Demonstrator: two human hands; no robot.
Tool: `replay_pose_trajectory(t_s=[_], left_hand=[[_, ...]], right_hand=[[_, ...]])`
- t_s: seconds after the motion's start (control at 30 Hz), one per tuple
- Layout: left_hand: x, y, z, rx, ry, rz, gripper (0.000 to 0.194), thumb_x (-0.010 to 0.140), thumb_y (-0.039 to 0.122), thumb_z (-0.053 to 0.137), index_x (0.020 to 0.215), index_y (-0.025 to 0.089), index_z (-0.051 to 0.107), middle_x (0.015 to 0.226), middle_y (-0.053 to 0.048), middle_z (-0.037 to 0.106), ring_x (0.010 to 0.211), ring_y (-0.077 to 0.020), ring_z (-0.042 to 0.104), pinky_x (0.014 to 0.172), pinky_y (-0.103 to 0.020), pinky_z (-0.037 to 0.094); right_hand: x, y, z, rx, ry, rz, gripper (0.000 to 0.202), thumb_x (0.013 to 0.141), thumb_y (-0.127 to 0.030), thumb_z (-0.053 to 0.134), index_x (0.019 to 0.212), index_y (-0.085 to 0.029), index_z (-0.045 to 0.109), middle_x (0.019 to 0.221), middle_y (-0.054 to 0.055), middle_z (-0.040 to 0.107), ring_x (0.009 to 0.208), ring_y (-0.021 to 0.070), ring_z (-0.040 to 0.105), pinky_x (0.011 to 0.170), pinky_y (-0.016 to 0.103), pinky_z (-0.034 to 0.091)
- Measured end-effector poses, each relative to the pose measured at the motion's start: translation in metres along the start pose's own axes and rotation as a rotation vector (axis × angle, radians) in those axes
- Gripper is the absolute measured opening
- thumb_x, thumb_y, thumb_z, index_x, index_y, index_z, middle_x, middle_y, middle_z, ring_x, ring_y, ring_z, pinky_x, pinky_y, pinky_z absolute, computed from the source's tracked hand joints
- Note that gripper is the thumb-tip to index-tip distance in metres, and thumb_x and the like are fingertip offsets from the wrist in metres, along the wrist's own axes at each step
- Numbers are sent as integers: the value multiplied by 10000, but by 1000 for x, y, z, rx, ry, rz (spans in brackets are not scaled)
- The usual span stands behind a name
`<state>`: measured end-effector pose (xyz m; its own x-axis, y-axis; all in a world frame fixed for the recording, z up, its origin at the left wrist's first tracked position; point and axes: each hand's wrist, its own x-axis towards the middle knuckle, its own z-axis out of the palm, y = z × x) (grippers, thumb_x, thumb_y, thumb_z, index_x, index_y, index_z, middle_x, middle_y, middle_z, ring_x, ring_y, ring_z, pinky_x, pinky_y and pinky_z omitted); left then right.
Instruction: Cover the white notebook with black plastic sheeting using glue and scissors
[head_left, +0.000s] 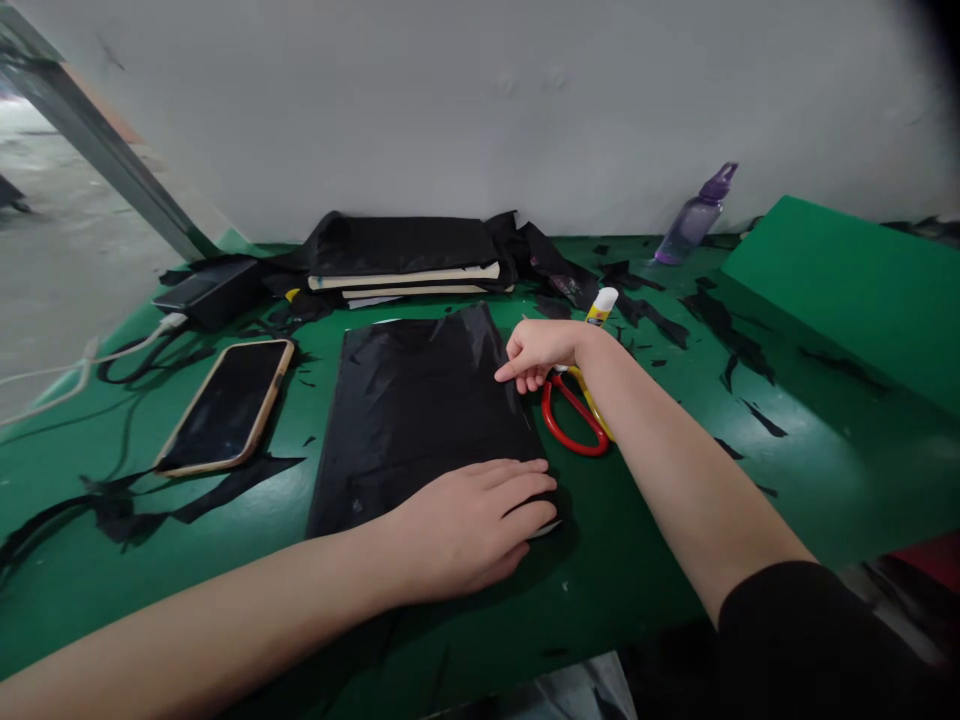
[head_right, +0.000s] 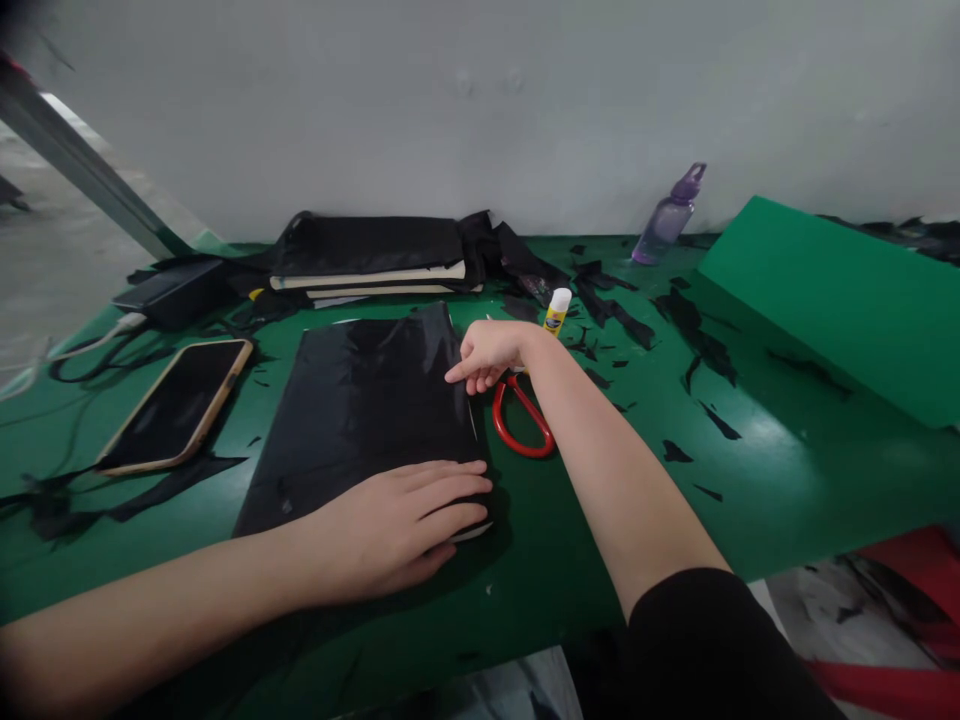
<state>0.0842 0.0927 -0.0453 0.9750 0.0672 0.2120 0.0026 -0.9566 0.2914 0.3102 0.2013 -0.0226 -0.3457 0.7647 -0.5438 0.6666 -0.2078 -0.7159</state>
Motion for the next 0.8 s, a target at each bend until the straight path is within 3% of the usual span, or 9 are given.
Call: replay_pose_trajectory(t_s=[0.17,0.4,0.6,0.8], left_hand=[[0,1,-1,17,-35,-8,325,876,218,447,1185,135,503,1325,-101,497,1297,-217,376,1098,-364,320],[0,0,-2,7,-51,-11,339,873,219,455,1198,134,497,1331,-104,491,1306,-225,363,1101,-375,318],[0,0,-3,-28,0,5,314,888,191,441,1189,127,503,1297,-117,519,1297,-213,381,1095,-362,333],[-1,0,-5,-48,-54,8,331,904,199,427,1221,123,487,1334,-121,483,1313,-214,353,1112,-355,301]], right_hand=[[0,0,-2,-39,10,-38,338,607,-475,741,531,-172,612,625,48,673,455,77,530,440,214,431],[-1,-2,0,15,-19,-36,329,624,-472,733,555,-167,629,642,52,680,504,98,582,510,227,494],[0,0,0,31,-23,-1,334,621,-468,740,590,-154,628,640,51,682,512,94,600,513,203,504],[2,0,-1,94,73,42,422,608,-543,722,676,-133,651,649,74,685,547,128,626,512,218,518]])
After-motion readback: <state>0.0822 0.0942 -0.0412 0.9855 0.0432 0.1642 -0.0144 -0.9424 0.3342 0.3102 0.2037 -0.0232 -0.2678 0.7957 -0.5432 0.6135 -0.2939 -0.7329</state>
